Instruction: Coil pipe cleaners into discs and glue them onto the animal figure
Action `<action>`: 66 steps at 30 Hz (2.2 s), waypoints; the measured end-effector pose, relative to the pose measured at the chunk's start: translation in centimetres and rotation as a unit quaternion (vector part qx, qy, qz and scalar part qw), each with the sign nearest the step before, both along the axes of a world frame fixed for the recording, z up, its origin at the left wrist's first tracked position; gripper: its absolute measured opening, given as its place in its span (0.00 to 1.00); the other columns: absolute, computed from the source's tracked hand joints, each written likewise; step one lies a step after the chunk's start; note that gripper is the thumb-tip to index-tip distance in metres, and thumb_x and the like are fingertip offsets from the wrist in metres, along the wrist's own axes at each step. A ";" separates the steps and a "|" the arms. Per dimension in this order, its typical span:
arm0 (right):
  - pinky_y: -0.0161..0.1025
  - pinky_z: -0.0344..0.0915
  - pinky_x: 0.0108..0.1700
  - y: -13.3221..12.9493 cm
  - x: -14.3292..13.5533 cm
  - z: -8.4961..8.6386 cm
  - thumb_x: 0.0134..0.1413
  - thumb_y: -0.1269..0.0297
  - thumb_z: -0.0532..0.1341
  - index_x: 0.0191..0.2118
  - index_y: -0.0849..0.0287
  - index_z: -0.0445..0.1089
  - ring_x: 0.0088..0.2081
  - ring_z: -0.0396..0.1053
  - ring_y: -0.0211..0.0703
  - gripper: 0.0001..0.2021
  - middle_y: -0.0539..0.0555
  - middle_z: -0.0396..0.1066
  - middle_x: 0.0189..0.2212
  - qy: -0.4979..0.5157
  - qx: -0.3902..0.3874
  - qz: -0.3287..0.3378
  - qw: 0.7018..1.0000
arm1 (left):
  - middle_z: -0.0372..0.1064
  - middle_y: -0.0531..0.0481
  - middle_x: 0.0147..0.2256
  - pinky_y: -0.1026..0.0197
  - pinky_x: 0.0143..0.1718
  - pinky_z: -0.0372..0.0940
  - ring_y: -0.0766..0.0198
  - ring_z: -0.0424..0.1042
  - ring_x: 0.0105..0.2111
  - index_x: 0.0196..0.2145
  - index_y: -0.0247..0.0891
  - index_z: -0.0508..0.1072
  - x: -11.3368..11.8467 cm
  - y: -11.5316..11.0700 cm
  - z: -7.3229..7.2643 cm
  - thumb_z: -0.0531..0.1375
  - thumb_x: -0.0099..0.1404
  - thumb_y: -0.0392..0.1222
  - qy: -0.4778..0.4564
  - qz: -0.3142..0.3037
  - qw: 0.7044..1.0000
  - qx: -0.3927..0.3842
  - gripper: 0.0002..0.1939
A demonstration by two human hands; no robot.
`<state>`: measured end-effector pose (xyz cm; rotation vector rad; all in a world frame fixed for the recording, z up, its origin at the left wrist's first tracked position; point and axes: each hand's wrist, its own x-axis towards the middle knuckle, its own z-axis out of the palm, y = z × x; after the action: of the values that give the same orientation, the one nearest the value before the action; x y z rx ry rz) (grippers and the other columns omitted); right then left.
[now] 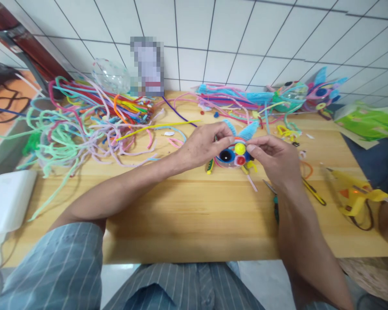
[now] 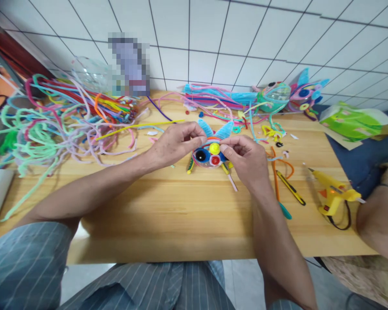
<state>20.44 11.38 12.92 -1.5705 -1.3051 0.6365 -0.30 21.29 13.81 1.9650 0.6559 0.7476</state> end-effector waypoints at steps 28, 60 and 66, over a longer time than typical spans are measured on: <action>0.39 0.58 0.29 -0.6 0.6 0.6 0.58 0.60 0.69 0.30 0.55 0.77 0.26 0.62 0.39 0.08 0.48 0.70 0.24 0.037 0.144 -0.148 0.978 | 0.70 0.52 0.29 0.62 0.34 0.61 0.67 0.65 0.29 0.32 0.37 0.74 -0.4 -1.9 -0.8 0.63 0.71 0.45 -0.062 0.086 0.989 0.099 0.11; 0.54 0.69 0.53 -2.9 -0.7 -0.4 0.63 0.65 0.64 0.42 0.55 0.78 0.50 0.73 0.58 0.05 0.62 0.77 0.47 -0.472 0.193 -0.045 0.859 | 0.62 0.31 0.65 0.39 0.65 0.64 0.40 0.65 0.66 0.68 0.37 0.57 -0.5 -5.5 -9.0 0.74 0.56 0.56 -0.039 0.171 0.978 0.111 0.51; 0.58 0.66 0.58 -1.6 0.2 -0.5 0.62 0.68 0.63 0.46 0.57 0.78 0.56 0.70 0.62 0.09 0.65 0.75 0.54 -0.502 0.163 -0.008 0.850 | 0.57 0.30 0.68 0.37 0.68 0.62 0.39 0.61 0.69 0.71 0.40 0.51 1.0 -3.1 -10.6 0.76 0.53 0.59 -0.078 0.100 0.988 0.092 0.59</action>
<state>20.61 9.79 12.44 -1.6475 -1.9989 -0.5246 0.65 18.20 3.17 1.9991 0.7161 1.1079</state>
